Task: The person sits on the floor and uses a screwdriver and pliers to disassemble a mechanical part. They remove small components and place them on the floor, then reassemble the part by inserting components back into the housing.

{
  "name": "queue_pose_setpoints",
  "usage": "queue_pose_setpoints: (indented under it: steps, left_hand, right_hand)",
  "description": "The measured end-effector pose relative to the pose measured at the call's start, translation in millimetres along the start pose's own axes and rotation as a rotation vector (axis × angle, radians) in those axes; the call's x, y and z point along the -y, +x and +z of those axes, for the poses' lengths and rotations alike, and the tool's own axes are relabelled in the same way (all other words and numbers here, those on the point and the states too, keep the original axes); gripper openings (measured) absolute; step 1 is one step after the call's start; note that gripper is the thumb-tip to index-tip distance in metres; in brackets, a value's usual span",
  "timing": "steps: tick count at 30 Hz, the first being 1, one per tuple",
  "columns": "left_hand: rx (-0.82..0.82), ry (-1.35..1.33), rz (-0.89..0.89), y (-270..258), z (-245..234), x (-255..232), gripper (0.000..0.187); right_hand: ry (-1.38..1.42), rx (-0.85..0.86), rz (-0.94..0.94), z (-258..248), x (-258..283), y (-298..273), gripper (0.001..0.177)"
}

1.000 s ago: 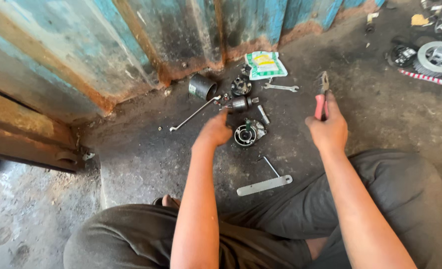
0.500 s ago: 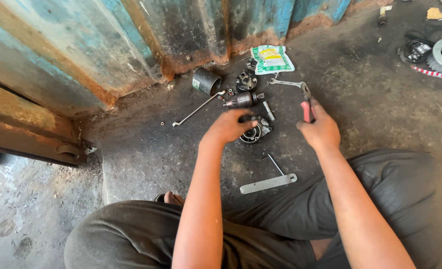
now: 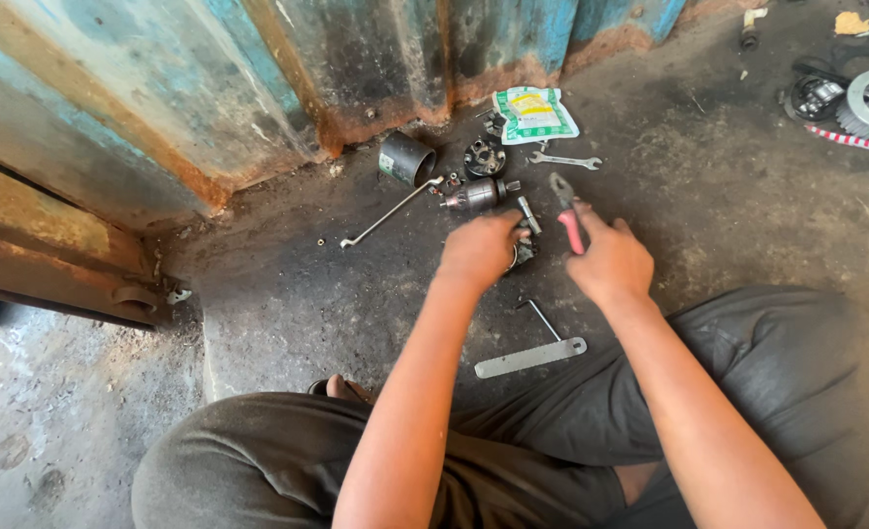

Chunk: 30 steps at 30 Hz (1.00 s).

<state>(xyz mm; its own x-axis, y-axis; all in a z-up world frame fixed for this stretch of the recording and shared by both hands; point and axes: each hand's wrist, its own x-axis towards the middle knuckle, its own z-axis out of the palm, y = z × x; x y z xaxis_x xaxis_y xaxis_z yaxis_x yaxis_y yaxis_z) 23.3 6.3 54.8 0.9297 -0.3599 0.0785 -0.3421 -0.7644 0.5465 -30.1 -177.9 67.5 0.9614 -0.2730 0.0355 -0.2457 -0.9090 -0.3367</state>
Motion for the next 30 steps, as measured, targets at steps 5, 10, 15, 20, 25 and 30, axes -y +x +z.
queue_pose_setpoints:
  steps: [5, 10, 15, 20, 25, 30]
  left_hand:
    - [-0.106, 0.083, -0.052, -3, 36, -28, 0.027]
    - [-0.064, -0.09, -0.221, -2, 23, -2, 0.022]
    - [-0.259, -0.23, -0.237, -8, -2, -1, 0.033]
    - [-0.511, -0.469, -0.03, -2, -19, -28, 0.037]
    - [-0.378, -0.599, 0.143, -1, -10, -52, 0.035]
    - [-0.489, -1.22, -0.059, 15, -5, -45, 0.043]
  right_hand:
    - [-0.023, -0.007, -0.025, 3, 1, -7, 0.079]
    - [-0.048, 0.025, -0.007, 8, -11, -5, 0.074]
    - [-0.473, 0.001, -0.145, 40, -34, 3, 0.023]
    - [1.153, 0.426, 0.255, 39, -34, 37, 0.059]
    - [1.58, 0.685, 0.191, 7, -17, 27, 0.055]
    - [1.641, 0.527, 0.076, -2, -17, 24, 0.043]
